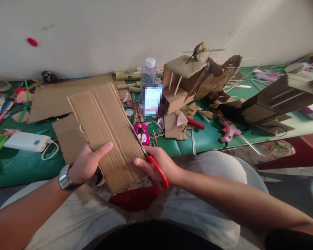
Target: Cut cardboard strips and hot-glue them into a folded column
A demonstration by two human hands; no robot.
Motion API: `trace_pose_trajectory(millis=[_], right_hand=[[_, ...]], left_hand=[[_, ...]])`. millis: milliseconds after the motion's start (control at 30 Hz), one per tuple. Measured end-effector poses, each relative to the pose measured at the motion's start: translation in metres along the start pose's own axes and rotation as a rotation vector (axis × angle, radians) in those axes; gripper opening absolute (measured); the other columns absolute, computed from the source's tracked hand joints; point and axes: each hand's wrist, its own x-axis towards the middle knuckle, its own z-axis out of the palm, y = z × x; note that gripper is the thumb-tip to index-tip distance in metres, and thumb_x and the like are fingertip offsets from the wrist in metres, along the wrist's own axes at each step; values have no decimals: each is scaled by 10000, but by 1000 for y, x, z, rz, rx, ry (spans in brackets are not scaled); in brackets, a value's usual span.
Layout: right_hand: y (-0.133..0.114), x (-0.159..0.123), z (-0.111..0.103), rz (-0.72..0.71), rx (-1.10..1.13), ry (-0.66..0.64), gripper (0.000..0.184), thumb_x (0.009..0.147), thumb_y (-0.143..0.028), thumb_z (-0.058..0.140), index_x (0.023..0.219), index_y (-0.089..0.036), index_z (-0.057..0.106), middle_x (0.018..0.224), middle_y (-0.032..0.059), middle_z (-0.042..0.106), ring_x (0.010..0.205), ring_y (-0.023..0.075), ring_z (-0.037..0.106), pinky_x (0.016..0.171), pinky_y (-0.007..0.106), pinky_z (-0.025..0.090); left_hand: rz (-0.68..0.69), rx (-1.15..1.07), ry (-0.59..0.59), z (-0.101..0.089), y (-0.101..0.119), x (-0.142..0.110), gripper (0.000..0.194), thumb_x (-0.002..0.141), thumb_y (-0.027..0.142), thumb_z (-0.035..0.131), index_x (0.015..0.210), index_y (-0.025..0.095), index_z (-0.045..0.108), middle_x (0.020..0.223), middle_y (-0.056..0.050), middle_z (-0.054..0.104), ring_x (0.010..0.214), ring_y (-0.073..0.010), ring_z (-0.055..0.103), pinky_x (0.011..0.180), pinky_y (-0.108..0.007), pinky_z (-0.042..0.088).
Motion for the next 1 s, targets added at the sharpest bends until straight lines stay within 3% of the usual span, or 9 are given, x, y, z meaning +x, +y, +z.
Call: trace_pose_trajectory(millis=[100, 267, 500, 800, 1000], right_hand=[[-1, -1, -1, -18, -7, -2, 669, 856, -833, 578, 845, -165, 614, 715, -15, 528, 681, 138, 441, 593, 247, 360], [-4, -4, -4, -55, -37, -35, 581, 941, -747, 542, 910, -173, 621, 748, -1, 589, 694, 151, 493, 636, 261, 409], [-3, -3, -3, -54, -110, -13, 472, 979, -648, 556, 864, -190, 567, 723, -16, 575, 662, 138, 512, 604, 252, 369], [-2, -1, -1, -13, -96, 40, 623, 901, -792, 552, 781, -181, 570, 699, -16, 539, 661, 138, 475, 603, 260, 356], [-1, -2, 1, -54, -53, 30, 540, 969, -697, 536, 840, -176, 603, 761, -2, 585, 698, 145, 500, 627, 259, 385]], left_hand=[[15, 57, -10, 3, 3, -2, 645, 750, 583, 847, 1206, 135, 758, 1224, -136, 792, 1260, -377, 686, 1114, -466, 544], [16, 93, -130, 7, 5, -5, 674, 765, 620, 811, 1243, 150, 749, 1184, -147, 804, 1212, -393, 710, 1066, -501, 573], [53, 100, -166, 6, 2, -8, 655, 800, 572, 800, 1287, 140, 725, 1144, -144, 812, 1249, -380, 692, 1104, -514, 545], [25, 69, -114, 10, 2, -9, 710, 767, 600, 817, 1294, 135, 716, 1228, -155, 787, 1242, -382, 696, 1084, -495, 562], [46, 101, -114, 8, 1, -9, 695, 786, 597, 800, 1302, 139, 716, 1212, -155, 792, 1256, -389, 686, 1098, -509, 549]])
